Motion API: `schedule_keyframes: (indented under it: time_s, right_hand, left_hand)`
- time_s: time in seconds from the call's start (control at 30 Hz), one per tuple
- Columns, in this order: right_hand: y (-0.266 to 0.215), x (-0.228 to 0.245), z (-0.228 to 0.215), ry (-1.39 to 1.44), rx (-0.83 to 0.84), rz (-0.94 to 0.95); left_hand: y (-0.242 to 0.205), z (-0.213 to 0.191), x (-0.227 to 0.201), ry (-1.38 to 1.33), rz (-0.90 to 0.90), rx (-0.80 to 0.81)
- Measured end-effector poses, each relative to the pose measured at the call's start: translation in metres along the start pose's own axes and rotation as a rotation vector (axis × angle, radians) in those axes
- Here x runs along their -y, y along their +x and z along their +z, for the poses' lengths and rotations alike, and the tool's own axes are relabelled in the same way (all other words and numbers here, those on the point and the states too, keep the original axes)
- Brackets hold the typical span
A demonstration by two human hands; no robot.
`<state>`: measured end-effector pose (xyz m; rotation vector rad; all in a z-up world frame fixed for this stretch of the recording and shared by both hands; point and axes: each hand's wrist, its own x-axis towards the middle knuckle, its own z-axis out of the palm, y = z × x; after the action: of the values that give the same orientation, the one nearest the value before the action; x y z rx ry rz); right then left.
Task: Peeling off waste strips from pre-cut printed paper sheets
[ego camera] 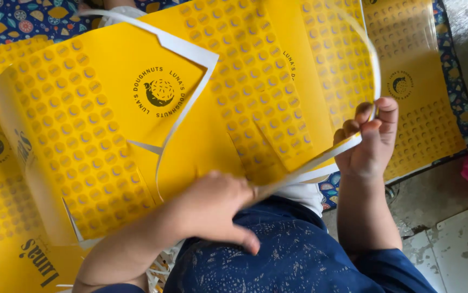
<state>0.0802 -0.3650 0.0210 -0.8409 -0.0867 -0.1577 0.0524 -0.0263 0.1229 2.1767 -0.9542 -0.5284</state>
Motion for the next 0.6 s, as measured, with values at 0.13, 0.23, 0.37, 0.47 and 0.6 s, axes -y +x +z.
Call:
schedule_keyframes:
  time_s: [0.13,0.23,0.37,0.47,0.6]
  right_hand:
    - [0.024,0.017,0.009,-0.223,-0.166,-0.227]
    - [0.037,0.032,-0.031,-0.12,-0.313,-0.349]
    - [0.039,0.04,0.013,-0.426,-0.49,-0.353]
    - [0.02,0.041,0.046,-0.897,-0.023,0.102]
    - [0.021,0.02,0.082,-1.442,0.214,0.616]
  left_hand:
    - [-0.013,0.003,0.008,-0.007,-0.175,0.481]
    - [-0.039,-0.019,0.022,-0.049,-0.212,0.152]
    - [-0.074,-0.057,0.036,0.089,-0.213,-0.391]
    - [-0.087,-0.08,0.018,0.18,-0.207,-0.697]
    - [-0.096,-0.089,0.015,0.338,-0.143,-1.0]
